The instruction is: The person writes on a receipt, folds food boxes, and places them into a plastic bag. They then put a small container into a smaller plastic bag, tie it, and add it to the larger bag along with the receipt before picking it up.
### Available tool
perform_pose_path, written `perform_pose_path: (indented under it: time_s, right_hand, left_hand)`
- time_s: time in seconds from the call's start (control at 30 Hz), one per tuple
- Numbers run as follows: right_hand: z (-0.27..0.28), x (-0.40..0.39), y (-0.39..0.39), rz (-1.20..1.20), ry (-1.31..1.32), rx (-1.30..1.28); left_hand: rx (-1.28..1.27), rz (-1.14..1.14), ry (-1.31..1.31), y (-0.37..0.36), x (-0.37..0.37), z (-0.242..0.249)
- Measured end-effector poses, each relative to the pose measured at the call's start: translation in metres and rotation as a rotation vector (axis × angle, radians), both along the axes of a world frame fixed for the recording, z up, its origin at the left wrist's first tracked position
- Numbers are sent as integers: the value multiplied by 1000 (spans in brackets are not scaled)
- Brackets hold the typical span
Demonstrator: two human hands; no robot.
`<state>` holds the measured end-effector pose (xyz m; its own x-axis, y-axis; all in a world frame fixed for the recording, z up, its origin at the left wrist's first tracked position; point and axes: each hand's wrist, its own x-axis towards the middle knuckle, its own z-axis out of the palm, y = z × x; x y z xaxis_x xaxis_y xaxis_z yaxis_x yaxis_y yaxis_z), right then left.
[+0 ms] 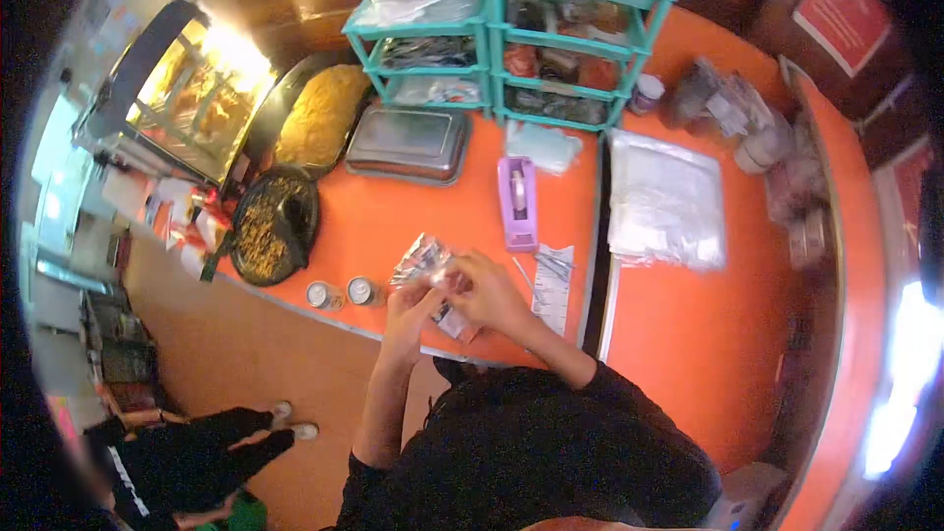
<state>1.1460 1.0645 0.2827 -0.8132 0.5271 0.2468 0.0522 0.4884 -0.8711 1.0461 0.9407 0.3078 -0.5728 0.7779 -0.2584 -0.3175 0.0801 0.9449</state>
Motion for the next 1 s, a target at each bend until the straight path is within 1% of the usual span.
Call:
perform_pose_path:
  time_s: [0.03,0.07,0.1,0.13,0.17,0.2,0.23,0.27,0.3,0.33,0.37,0.4,0.43,0.47,0.53,0.57,0.63,0.67,0.7,0.73,0.8,0.83,0.87,0.9,0.93,0.97,1.0]
  right_hand:
    - [0,4,5,-23,4,1]
    - [1,7,9,6,24,5]
    - [2,7,14,35,47,13]
    - [12,14,35,25,-137,-82]
    - [22,28,64,19,-325,-180]
    - [-4,36,99,-114,-62,-217]
    - [-7,47,140,-271,70,-56]
    - [4,55,178,-550,109,2]
    - [7,65,223,-749,114,126]
    - [-10,76,280,-902,102,297]
    - [-15,82,332,-950,280,401]
    - [-14,87,373,-1015,239,493]
    - [-12,89,407,-1075,199,584]
    - [-14,86,434,-1069,206,581]
    - [-19,78,470,-1140,-140,670]
    - [-20,80,478,-1123,-137,669]
    - [-21,75,483,-1122,-172,717]
    - [-10,74,473,-1128,-197,778]
    - [7,77,455,-1125,-213,838]
    - [14,80,440,-1151,5,840]
    - [49,81,377,-1033,234,927]
    - [63,77,335,-886,263,720]
    - [70,71,287,-748,288,520]
    - [63,69,245,-480,317,185]
    - [43,60,212,-436,186,1]
    - [51,45,166,-259,238,-233]
    - [36,37,142,-96,268,-297]
  left_hand:
    - [-1,30,22,3,1,1]
    - [-1,11,29,5,2,2]
    - [-45,65,9,6,2,2]
    - [-85,122,-10,8,1,3]
    - [-98,115,-16,9,-3,-5]
    - [-96,105,-12,9,-6,-9]
    - [-100,95,-27,8,-9,-12]
    - [-102,85,-42,9,-10,-15]
    - [-105,71,58,12,-7,-14]
    - [-104,67,62,13,-7,-15]
    - [-13,18,-5,14,-10,-15]
    - [76,-28,-71,14,-13,-15]
    - [44,-66,26,12,-20,-27]
    - [45,-58,31,15,-19,-24]
    - [52,34,-147,18,-16,-18]
    - [51,51,-148,19,-17,-21]
    - [-7,71,-148,14,-23,-31]
    - [-23,113,-156,12,-24,-32]
    - [-50,89,-88,15,-26,-32]
    - [-79,66,-24,16,-28,-33]
    - [-169,75,-30,15,-34,-46]
    - [-186,110,-39,12,-37,-54]
    - [-139,74,-114,11,-40,-62]
    - [-84,30,-187,12,-41,-67]
    - [-82,39,-189,17,-39,-61]
    - [-26,75,-255,23,-35,-50]
    - [29,108,-319,25,-32,-44]
